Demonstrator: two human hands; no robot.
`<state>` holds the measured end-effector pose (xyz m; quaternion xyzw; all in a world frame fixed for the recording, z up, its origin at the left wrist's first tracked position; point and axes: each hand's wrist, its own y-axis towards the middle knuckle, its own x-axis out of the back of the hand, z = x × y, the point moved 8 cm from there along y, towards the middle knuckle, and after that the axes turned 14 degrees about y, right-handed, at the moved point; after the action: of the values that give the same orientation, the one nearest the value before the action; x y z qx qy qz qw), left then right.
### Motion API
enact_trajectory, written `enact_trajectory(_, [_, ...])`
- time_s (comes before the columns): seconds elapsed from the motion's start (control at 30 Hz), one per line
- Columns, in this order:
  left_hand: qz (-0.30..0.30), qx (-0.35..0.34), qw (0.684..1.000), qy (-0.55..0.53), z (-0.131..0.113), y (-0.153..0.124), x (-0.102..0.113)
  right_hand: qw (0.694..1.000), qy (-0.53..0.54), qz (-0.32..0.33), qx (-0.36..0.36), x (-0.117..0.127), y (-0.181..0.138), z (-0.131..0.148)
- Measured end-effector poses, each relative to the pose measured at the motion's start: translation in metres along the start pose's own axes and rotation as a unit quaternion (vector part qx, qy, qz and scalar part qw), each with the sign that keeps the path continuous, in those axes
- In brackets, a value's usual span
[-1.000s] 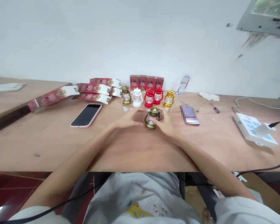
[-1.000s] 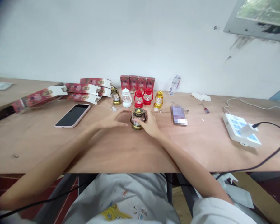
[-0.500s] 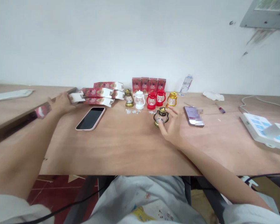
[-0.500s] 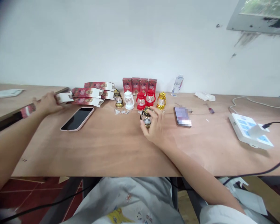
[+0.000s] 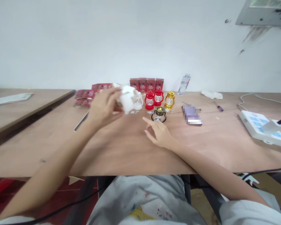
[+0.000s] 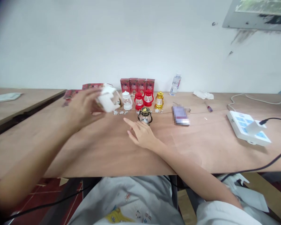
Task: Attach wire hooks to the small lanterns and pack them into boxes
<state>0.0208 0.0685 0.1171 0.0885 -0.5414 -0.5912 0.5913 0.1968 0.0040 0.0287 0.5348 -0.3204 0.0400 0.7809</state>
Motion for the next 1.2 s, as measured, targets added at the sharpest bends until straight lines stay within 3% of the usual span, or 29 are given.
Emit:
enact_trajectory(0.1, [0.0, -0.055, 0.997, -0.056, -0.055, -0.003, -0.011, 0.999, 0.013, -0.031, -0.041, 0.004, -0.002, -0.008])
enact_trajectory(0.2, [-0.023, -0.076, 0.994, -0.075, -0.074, -0.012, -0.017, 0.994, 0.031, -0.074, -0.075, 0.011, -0.004, -0.016])
enact_trajectory(0.33, [-0.043, -0.075, 0.992, -0.096, -0.07, -0.023, -0.021, 0.992, 0.037, -0.099, -0.064, 0.017, -0.003, -0.015])
enact_trajectory(0.5, [-0.026, -0.011, 0.983, -0.18, -0.059, -0.03, -0.029, 0.991, 0.047, -0.112, -0.057, 0.024, 0.0, -0.01])
enact_trajectory(0.8, [-0.011, -0.058, 0.988, -0.146, -0.081, -0.031, -0.039, 0.983, -0.082, -0.16, -0.036, 0.034, -0.003, -0.009])
enact_trajectory(0.97, [-0.033, -0.058, 0.985, -0.16, -0.081, -0.031, -0.036, 0.983, -0.095, -0.149, -0.04, 0.031, -0.001, -0.008])
enact_trajectory(1.2, [0.0, -0.038, 0.983, -0.179, -0.077, -0.031, -0.04, 0.987, -0.082, -0.113, -0.073, 0.027, 0.0, -0.014])
